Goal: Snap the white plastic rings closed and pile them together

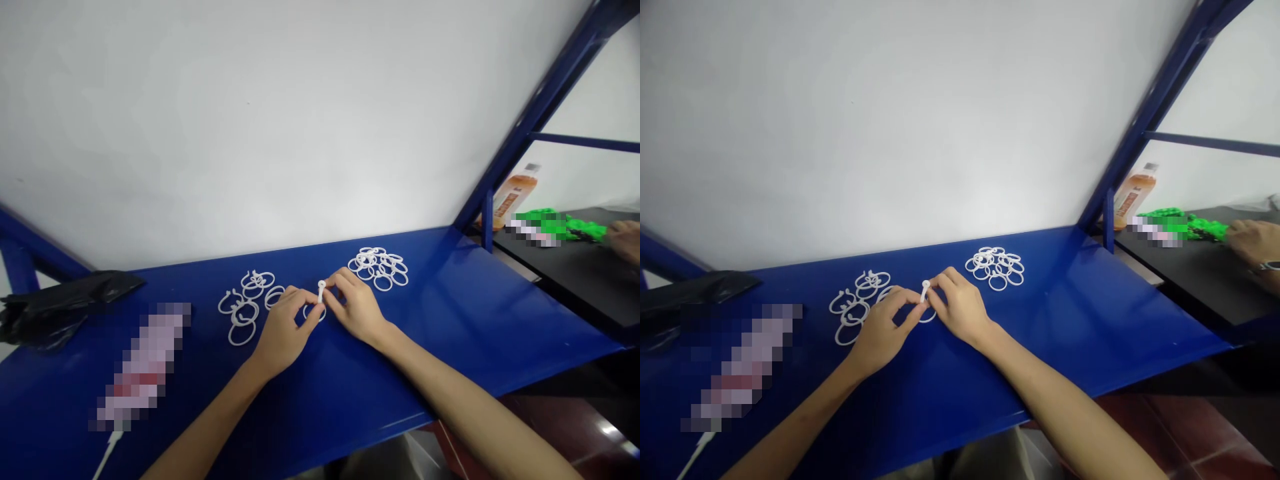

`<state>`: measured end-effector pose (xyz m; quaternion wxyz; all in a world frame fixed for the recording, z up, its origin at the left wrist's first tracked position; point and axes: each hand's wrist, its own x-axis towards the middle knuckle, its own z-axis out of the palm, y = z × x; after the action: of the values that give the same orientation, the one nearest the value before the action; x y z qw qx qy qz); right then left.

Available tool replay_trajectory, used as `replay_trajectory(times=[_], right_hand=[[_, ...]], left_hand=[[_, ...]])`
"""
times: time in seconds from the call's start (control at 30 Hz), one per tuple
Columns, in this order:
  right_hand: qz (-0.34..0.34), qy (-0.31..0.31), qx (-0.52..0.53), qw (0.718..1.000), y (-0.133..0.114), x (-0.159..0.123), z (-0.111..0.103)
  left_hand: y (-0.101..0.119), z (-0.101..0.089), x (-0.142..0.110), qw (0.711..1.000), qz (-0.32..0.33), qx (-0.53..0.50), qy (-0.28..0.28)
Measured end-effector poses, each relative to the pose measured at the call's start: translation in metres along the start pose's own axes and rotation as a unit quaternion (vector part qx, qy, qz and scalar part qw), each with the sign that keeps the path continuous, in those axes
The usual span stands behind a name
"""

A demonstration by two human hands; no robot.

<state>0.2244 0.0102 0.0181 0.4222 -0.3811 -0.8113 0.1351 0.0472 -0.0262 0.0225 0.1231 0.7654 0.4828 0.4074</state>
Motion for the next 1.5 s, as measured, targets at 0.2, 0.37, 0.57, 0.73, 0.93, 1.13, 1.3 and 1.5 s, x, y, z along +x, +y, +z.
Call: replay_trajectory(times=[0.2,0.37,0.57,0.73,0.93,1.13,1.3,1.5], right_hand=[[-0.082,-0.067,0.086,0.991,0.007,0.004,-0.01],[-0.065,-0.093,0.065,0.991,0.017,0.008,-0.01],[0.045,0.066,-0.151,0.985,0.072,0.023,-0.048],[0.204,0.115,-0.274,0.933,0.126,0.025,-0.079],[0.233,0.085,-0.282,0.927,0.136,0.022,-0.07],[0.22,0.08,-0.309,0.922,0.134,0.021,-0.068],[0.174,0.117,-0.345,0.915,0.117,0.023,-0.072],[0.062,0.051,-0.128,0.988,0.056,0.021,-0.05]], left_hand=[[-0.02,-0.001,0.001,0.971,0.138,0.196,-0.003],[-0.025,-0.002,0.002,0.953,0.173,0.247,0.028],[-0.024,0.001,0.0,0.966,0.116,0.231,0.023],[-0.031,0.006,-0.005,0.97,0.054,0.221,-0.081],[-0.033,0.009,-0.009,0.966,0.016,0.226,-0.124],[-0.036,0.01,-0.008,0.971,0.018,0.209,-0.113],[-0.038,0.011,-0.007,0.974,0.016,0.2,-0.105],[-0.033,0.012,-0.005,0.98,0.046,0.187,-0.042]])
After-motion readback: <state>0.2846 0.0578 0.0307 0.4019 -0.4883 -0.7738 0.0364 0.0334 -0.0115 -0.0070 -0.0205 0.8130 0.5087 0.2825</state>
